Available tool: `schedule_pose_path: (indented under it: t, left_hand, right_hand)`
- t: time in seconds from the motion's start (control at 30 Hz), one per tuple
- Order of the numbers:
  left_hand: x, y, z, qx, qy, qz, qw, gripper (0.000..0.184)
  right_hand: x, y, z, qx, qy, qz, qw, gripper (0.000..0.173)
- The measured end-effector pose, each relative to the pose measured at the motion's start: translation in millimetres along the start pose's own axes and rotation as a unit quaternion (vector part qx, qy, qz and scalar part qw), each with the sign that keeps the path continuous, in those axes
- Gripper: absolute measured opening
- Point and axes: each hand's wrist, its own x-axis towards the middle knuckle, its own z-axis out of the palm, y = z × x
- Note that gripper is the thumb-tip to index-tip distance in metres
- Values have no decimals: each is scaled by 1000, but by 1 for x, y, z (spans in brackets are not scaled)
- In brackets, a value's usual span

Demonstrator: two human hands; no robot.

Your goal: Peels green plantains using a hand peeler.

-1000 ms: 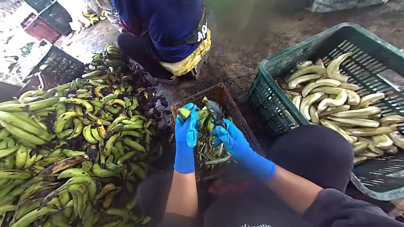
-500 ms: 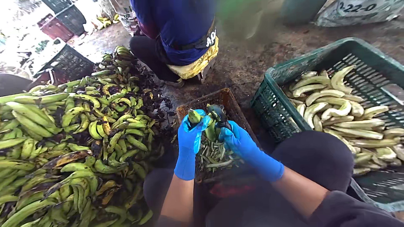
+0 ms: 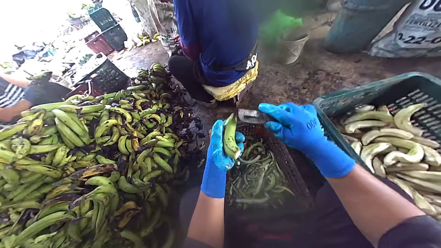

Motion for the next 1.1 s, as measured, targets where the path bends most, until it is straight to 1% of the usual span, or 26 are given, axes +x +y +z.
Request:
schedule_pose_path:
  t: [0.1, 0.13, 0.17, 0.2, 0.23, 0.3, 0.33, 0.37, 0.4, 0.47, 0.53, 0.57, 0.63, 0.67, 0.7, 0.73, 0.8, 0.83, 0.87, 0.9, 0.93, 1.0, 1.07, 1.1]
  left_hand:
    - [2, -3, -16, 6, 27, 27, 999, 46]
    - [1, -3, -15, 36, 34, 32, 998, 47]
    - [0, -4, -12, 54, 20, 37, 998, 46]
    - [-1, -7, -9, 55, -8, 33, 998, 45]
    - [-3, -11, -4, 32, -28, 16, 999, 43]
    - [-7, -16, 3, 10, -49, -20, 999, 44]
    - [-6, -15, 0, 6, -49, -18, 999, 46]
    - [-3, -12, -5, 11, -33, -3, 999, 47]
    - [1, -6, -10, 12, -4, 16, 1000, 44]
    - [7, 2, -20, 26, 50, 58, 997, 37]
    - [5, 4, -24, 38, 52, 65, 996, 41]
    - [3, 2, -18, 51, 44, 68, 995, 42]
    - [0, -9, -4, 87, 19, 76, 993, 44]
    - [0, -15, 0, 71, 15, 72, 995, 42]
    - [1, -17, 4, 36, 31, 55, 997, 36]
    - [2, -16, 7, 9, 33, 38, 999, 35]
    - [2, -9, 1, -3, -8, 17, 1000, 48]
    - [2, -7, -6, 1, -31, 22, 999, 57]
    - [2, -6, -11, 6, -37, 30, 999, 59]
    - [3, -5, -15, 14, -31, 46, 998, 55]
    - [4, -4, -15, 35, -9, 65, 997, 48]
    - [6, -1, -12, 92, 27, 104, 990, 44]
    - [4, 0, -5, 93, 23, 127, 987, 43]
    - [1, -1, 0, 85, 14, 116, 990, 43]
  right_hand:
    - [-27, -29, 15, 50, -14, -49, 997, 54]
    - [-30, -36, 18, 61, -17, -53, 997, 52]
    - [-26, -36, 20, 59, -7, -47, 997, 50]
    - [-17, -31, 21, 47, 15, -30, 998, 47]
    - [-5, -21, 21, 25, 50, 0, 998, 44]
    - [17, 2, 16, -23, 101, 103, 989, 45]
    - [24, 9, 12, -27, 102, 146, 984, 48]
    - [26, 8, 10, -19, 98, 150, 984, 51]
    - [22, 0, 10, -1, 82, 123, 989, 53]
    - [2, -24, 20, 53, 34, 31, 998, 54]
    - [-16, -42, 31, 91, -24, -24, 995, 54]
    - [-19, -44, 35, 96, -26, -30, 995, 53]
    - [-9, -33, 35, 66, 19, -23, 997, 48]
    - [-2, -23, 34, 30, 45, -9, 999, 47]
    - [5, -14, 33, -4, 65, 19, 998, 48]
    - [12, -5, 31, -26, 75, 56, 995, 49]
    - [18, 8, 22, -23, 76, 134, 988, 53]
    - [17, 11, 16, -15, 66, 160, 985, 55]
    - [14, 9, 11, -7, 54, 161, 985, 57]
    - [10, 2, 8, 6, 40, 134, 990, 58]
    - [3, -7, 8, 32, 29, 91, 995, 57]
    - [-15, -27, 14, 101, -14, 15, 995, 56]
    - [-23, -38, 19, 139, -38, -2, 989, 55]
    - [-20, -36, 21, 123, -16, -8, 992, 53]
